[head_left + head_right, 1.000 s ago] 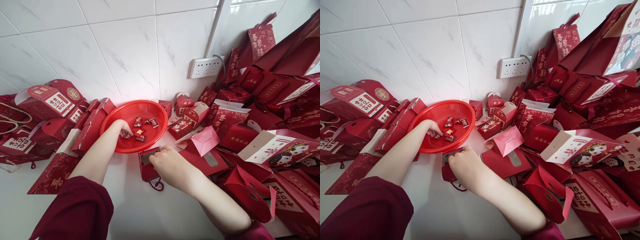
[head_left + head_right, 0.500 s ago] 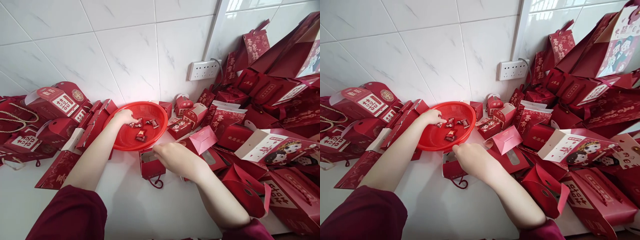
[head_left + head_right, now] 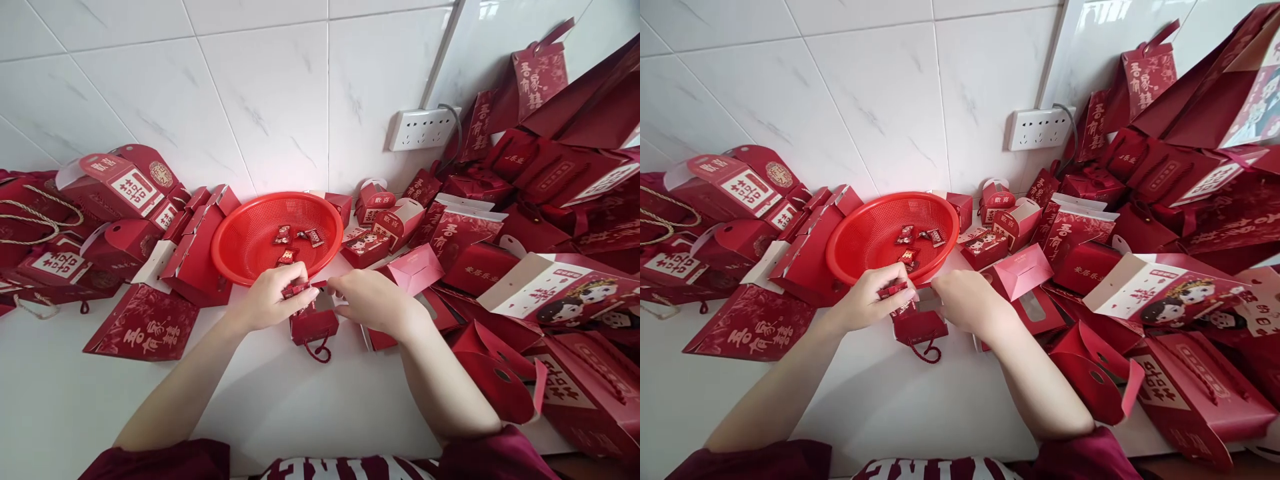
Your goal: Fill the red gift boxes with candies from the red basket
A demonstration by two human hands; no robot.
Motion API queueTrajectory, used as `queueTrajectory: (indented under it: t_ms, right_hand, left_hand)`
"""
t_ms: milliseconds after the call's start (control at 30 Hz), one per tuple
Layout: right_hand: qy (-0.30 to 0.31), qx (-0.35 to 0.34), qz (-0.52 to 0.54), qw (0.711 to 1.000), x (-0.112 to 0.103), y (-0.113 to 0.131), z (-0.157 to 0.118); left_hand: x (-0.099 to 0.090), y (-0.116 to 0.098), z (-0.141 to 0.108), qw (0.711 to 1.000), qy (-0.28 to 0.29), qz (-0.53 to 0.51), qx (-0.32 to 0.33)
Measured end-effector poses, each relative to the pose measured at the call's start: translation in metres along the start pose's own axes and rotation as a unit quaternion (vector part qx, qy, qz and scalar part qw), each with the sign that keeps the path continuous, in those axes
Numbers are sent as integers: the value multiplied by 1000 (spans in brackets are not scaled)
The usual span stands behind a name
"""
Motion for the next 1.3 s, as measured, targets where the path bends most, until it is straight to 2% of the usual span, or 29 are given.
queueTrajectory:
  t_ms: [200,300,433,567,667,800,933,1067,1167,1300]
  right_hand:
    - [47,-3,25,999,12,0,0]
    - [47,-34,26,998,14,5,-2]
    - [49,-28,-4,998,18,4,0]
    - [48,-34,2,998,19,6,2]
    - [41,-33,13,999,19,5,1]
    - [39,-39,18,998,18,6,-1]
    - [58,-31,14,998,19,7,-2]
    - [63,-35,-1,997,22,9,-1]
    - [39,-55,-5,998,20,12,-1]
    - [10,-95,13,995,13,17,-4]
  left_hand:
    - [-5,5,-4,994,-45,100,0]
    - [0,-6,-3,988,-65,133,52]
    - [13,-12,-2,976,-65,182,96]
    - [22,-8,-2,962,-28,251,100]
    - [23,-9,-3,959,-1,267,94]
    - [24,-9,-7,952,79,284,86]
    - [23,3,-13,949,157,262,75]
    - [29,18,-24,958,212,182,63]
    - [32,18,-30,967,213,136,41]
    - [14,-4,-21,970,201,137,22]
Point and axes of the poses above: each hand's wrist, its own z-axis towards the middle knuckle, its own x-axis out of the palm, y = z × x, the point moved 10 cm from there along z, towards the middle knuckle, and after that the axes turned 8 degrees about x, right-handed, at the moved point
